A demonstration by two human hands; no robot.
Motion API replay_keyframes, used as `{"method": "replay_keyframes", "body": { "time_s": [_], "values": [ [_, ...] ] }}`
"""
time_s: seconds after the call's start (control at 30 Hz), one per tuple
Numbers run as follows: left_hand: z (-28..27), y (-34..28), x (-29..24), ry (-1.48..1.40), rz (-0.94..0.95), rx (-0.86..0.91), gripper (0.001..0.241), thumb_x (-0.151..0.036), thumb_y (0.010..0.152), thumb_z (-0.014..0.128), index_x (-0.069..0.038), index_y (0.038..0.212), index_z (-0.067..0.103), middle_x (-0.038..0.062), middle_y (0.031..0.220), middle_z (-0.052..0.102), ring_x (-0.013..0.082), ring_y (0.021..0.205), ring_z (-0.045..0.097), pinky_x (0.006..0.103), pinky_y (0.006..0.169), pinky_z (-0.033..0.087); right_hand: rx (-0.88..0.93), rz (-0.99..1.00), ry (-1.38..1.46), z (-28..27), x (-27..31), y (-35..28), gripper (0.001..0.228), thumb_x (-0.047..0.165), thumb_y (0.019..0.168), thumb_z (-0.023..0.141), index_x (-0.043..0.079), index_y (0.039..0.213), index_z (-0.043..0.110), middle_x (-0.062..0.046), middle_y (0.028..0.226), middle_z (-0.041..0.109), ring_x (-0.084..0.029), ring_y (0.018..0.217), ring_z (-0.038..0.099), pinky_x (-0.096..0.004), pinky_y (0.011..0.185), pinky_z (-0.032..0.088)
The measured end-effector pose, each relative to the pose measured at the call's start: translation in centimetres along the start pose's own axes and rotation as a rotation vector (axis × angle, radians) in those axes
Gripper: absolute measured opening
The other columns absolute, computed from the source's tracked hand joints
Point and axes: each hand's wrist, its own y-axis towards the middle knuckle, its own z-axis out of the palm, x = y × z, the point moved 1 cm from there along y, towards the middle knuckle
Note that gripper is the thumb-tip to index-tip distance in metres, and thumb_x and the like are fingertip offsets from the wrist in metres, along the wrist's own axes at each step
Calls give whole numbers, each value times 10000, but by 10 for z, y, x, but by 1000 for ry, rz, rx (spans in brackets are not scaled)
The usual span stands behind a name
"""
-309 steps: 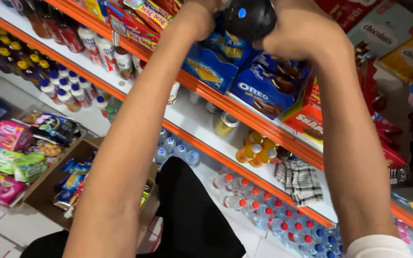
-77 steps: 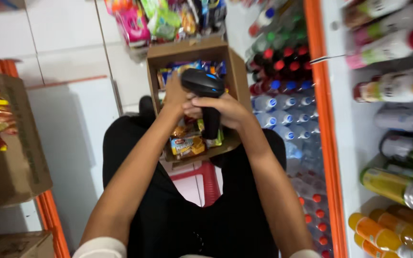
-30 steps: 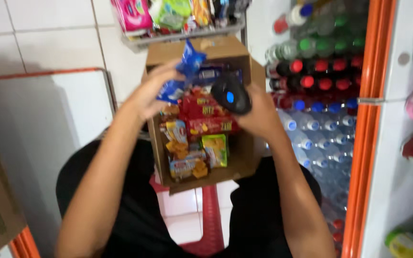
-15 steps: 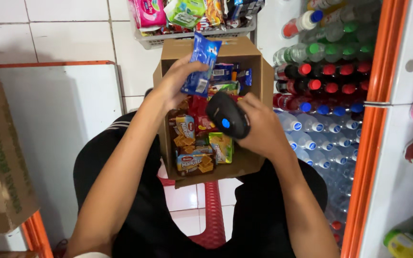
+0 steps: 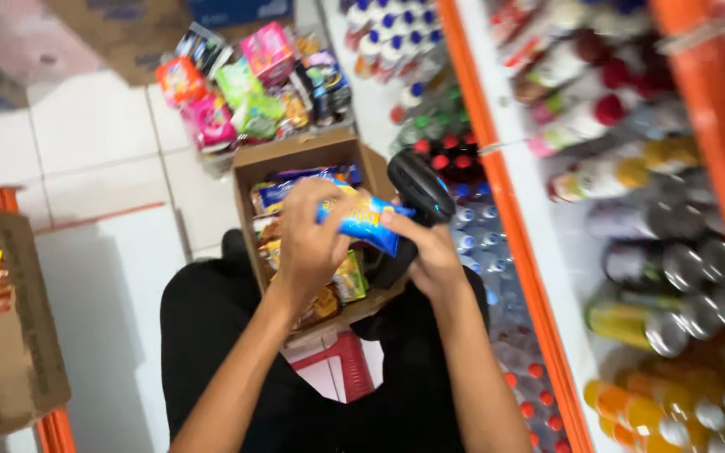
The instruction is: The person picks up snack packages from shelves and a cardboard box, scans them using a handheld barcode scanner, and places them inside the box.
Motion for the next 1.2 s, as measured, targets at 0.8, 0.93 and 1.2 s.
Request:
{"method": "replay_keyframes", "body": {
  "time_s": [0.8, 0.93, 1.2],
  "values": [
    [65, 205, -381, -782, 276, -2, 815, 11, 675, 916, -19, 1385, 517, 194, 1456, 347, 366, 1289, 534, 404, 1049, 539, -457, -1087, 144, -57, 210, -329, 292, -32, 892, 701, 40, 1148, 582, -179, 1299, 672, -211, 894, 684, -320, 745, 554],
    [149, 227, -399, -718, 314, -13, 774, 44, 686, 848, -21, 1370, 492, 301, 1449, 334, 505, 1346, 460, 450, 1180, 436, -383, -1040, 165, -69, 200, -335, 242, -27, 919, 695, 15, 1132, 588, -159, 1298, 661, -203, 869, 670, -333, 736, 553],
    [276, 258, -386, -299, 336, 481, 540, -161, 851, 849, -3, 1297, 588, 303, 1421, 427, 511, 1297, 519, 477, 1092, 479, -458, -974, -27, -75, 197, -334, 274, -40, 888, 691, 11, 1142, 601, -160, 1255, 663, -213, 877, 715, -322, 712, 547]
  ]
}}
